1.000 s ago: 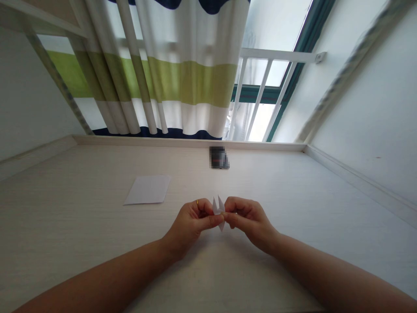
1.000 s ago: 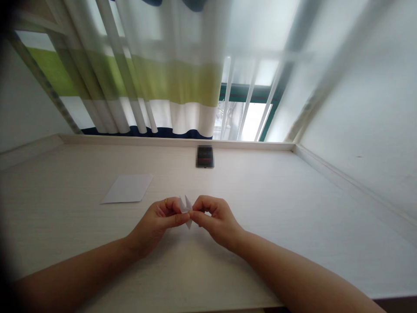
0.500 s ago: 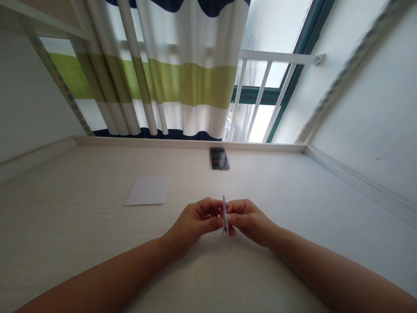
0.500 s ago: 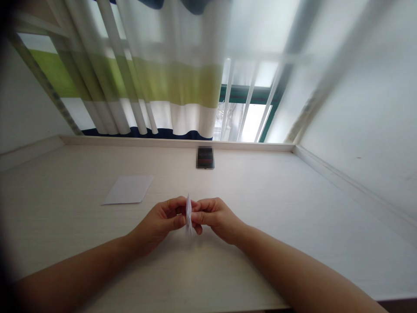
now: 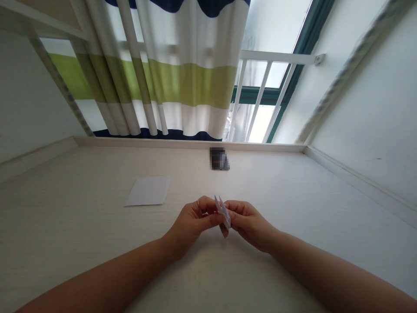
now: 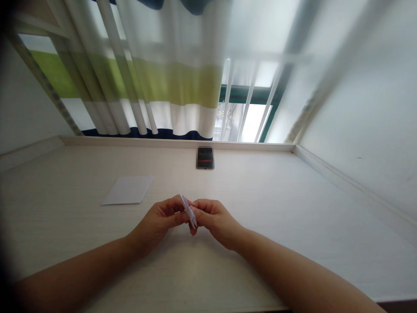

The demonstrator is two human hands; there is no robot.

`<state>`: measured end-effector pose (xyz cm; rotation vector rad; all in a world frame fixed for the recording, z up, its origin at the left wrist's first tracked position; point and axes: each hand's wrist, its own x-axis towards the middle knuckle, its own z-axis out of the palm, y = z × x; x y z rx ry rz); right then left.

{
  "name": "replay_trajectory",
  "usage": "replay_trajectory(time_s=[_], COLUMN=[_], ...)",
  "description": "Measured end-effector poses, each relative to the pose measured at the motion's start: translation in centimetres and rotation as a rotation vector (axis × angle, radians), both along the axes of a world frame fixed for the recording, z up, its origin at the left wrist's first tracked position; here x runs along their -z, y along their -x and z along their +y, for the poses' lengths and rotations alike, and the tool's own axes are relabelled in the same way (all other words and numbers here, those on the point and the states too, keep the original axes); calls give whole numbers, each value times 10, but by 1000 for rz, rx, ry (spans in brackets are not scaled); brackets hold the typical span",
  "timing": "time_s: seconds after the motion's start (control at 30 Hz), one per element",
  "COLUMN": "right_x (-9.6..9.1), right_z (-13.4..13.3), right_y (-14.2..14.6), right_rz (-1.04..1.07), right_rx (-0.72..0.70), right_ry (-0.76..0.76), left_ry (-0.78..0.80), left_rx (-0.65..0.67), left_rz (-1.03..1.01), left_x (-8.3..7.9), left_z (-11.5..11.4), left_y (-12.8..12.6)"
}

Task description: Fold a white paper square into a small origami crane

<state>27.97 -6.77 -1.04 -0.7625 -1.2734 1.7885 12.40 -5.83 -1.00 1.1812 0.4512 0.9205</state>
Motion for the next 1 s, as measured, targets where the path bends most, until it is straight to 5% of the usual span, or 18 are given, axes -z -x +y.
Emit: replay_trajectory(time_s=[0.33,0.63,1.0], right_x=[-8,-6,-5], right_z=[-4,-3,7], right_y=[3,-1,-5], right_rz=[26,-29,-187], right_rx=[28,-65,175], right_ry=[10,-28,-47], left_ry=[-45,-106,217], left_rx=[-1,5,21], left_rz=[-86,70,136], left_x=[1,-1,8], left_z=[-1,2,12], left_y=[2,7,5])
